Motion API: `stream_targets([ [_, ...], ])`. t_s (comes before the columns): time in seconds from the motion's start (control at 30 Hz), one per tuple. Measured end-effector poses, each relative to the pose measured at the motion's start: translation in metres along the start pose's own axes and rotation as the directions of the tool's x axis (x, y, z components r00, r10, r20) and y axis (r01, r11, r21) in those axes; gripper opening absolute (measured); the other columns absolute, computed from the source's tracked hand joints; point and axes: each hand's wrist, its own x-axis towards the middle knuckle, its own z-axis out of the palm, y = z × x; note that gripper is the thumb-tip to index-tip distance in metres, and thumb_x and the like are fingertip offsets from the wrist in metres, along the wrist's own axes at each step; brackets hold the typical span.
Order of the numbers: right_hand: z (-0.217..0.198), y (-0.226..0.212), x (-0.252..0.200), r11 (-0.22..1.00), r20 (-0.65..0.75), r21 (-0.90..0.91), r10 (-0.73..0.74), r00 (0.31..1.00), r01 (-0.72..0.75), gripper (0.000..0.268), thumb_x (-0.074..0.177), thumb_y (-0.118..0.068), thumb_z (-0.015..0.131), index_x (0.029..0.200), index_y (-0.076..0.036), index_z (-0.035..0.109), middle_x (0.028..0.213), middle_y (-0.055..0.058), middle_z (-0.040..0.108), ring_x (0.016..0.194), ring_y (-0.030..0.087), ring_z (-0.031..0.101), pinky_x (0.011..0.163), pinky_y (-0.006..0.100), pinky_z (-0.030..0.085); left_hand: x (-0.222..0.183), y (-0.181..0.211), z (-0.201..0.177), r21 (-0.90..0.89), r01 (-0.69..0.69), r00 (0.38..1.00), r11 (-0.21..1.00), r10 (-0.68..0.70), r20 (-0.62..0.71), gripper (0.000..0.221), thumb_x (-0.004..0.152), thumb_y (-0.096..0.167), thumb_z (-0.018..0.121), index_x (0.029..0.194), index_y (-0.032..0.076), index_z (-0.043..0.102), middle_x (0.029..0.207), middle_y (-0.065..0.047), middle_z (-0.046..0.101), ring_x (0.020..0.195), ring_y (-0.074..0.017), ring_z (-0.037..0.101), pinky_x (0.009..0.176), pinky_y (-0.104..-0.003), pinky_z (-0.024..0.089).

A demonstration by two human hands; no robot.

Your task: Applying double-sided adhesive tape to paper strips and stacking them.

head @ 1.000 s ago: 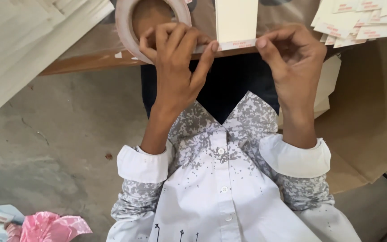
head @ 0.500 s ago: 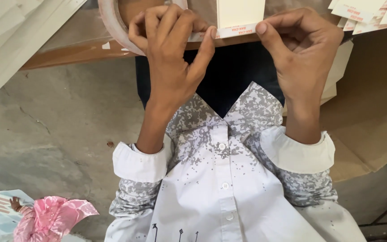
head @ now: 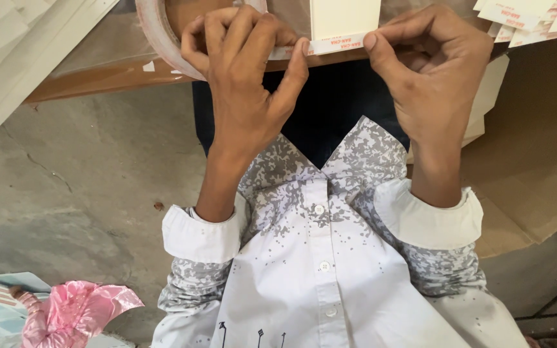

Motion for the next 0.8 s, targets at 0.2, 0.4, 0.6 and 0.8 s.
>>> stream_targets([
  [0.2,0.003,-0.007,0.003,0.999,-0.014,-0.017,0.047,0.999,-0.047,0.013,0.099,0.001,0.079,0.096,0.001,0.067,0.097,0.007,0.071,0.084,0.008,0.07,0.076,0.019,0.059,0.0,-0.001,-0.001,0.003,-0.012,1.0,1.0,0.012,0.001,0.012,0.105,0.025,0.075,0.107,0.014,0.071,0.108,0.002,0.061,0.122,-0.0211,0.05,0.114,-0.049,0.019],
  [0.4,-0.012,0.001,0.008,0.994,0.049,-0.112,0.002,0.999,0.003,0.026,0.101,0.003,0.083,0.09,0.002,0.06,0.1,0.013,0.072,0.086,0.014,0.071,0.081,0.022,0.061,0.0,-0.002,0.0,0.01,-0.024,1.0,1.0,0.024,-0.007,0.012,0.105,0.024,0.075,0.106,0.013,0.069,0.107,0.002,0.062,0.122,-0.0217,0.05,0.114,-0.049,0.018],
  [0.6,-0.006,0.005,-0.003,0.98,-0.176,0.198,0.06,0.983,-0.025,0.021,0.1,-0.008,0.076,0.093,-0.005,0.056,0.098,0.009,0.069,0.091,0.013,0.075,0.085,0.026,0.067,0.002,-0.002,-0.002,-0.008,-0.02,1.0,1.0,0.02,0.015,0.012,0.105,0.022,0.074,0.105,0.012,0.068,0.106,0.001,0.062,0.122,-0.0231,0.05,0.114,-0.049,0.019],
  [0.8,0.013,0.014,-0.03,0.771,-0.079,-0.549,-0.432,0.899,0.322,0.019,0.096,0.008,0.072,0.114,0.002,0.069,0.116,0.016,0.067,0.1,0.024,0.068,0.082,0.035,0.058,0.001,-0.002,-0.004,-0.009,-0.007,0.999,1.0,0.007,0.033,0.013,0.106,0.022,0.074,0.107,0.01,0.067,0.107,0.0,0.062,0.124,-0.0238,0.05,0.114,-0.049,0.018],
])
